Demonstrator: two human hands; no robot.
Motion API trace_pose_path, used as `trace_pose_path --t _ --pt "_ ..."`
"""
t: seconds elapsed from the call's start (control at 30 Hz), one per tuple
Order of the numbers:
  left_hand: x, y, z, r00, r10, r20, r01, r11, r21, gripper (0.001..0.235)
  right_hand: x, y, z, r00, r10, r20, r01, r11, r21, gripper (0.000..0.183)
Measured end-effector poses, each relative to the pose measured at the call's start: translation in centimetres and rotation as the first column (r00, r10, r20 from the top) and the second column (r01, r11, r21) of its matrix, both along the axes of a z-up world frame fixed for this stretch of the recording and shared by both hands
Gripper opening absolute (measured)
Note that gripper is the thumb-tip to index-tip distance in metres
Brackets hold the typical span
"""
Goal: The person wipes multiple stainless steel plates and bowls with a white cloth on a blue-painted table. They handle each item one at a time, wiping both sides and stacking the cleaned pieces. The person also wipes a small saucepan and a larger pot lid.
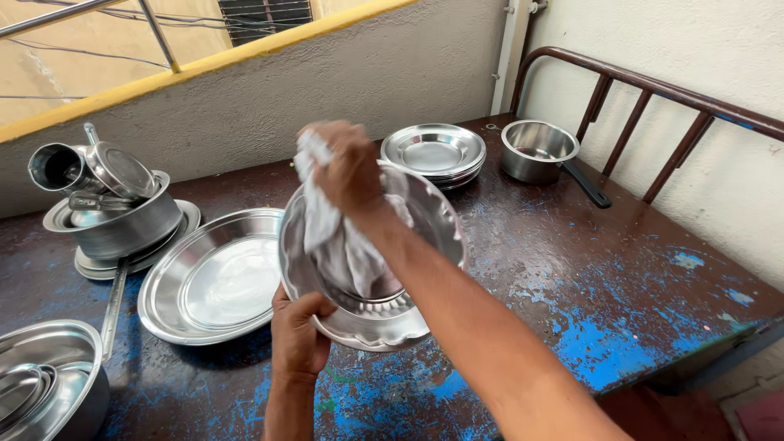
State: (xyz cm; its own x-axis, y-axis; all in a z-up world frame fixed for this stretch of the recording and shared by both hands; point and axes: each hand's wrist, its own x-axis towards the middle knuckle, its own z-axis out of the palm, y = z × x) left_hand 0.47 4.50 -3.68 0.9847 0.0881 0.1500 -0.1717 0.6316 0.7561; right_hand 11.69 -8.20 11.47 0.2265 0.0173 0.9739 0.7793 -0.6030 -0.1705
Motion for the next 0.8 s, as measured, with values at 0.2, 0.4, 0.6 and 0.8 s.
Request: trace_pose_path --t 0.2,0.4,0.6,0.8 --pt "-0.2 0.2 2.3 1.000 -0.009 0.002 0.009 0.998 0.069 0.051 -8.1 3.5 -4.1 0.915 0.354 -0.191 -0.385 0.909 -0.158 0.024" --pt "-1.1 -0.9 3.0 0.996 0.032 0.084 -0.041 0.993 0.113 0.069 0.1 2.3 -1.7 0.973 0.128 0.191 -0.117 0.991 -0.067 0.021" --pt "-0.4 -0.3 4.1 0.992 0.070 0.106 -0.107 0.907 0.406 0.066 -3.1 2.5 -3.7 0.973 0.196 -0.121 -0.205 0.977 -0.066 0.013" --pt "-2.6 -1.1 5.0 0.993 0.104 0.052 -0.112 0.975 0.194 0.059 -3.5 2.0 -3.3 0.971 0.232 -0.062 -0.236 0.969 -0.073 0.016"
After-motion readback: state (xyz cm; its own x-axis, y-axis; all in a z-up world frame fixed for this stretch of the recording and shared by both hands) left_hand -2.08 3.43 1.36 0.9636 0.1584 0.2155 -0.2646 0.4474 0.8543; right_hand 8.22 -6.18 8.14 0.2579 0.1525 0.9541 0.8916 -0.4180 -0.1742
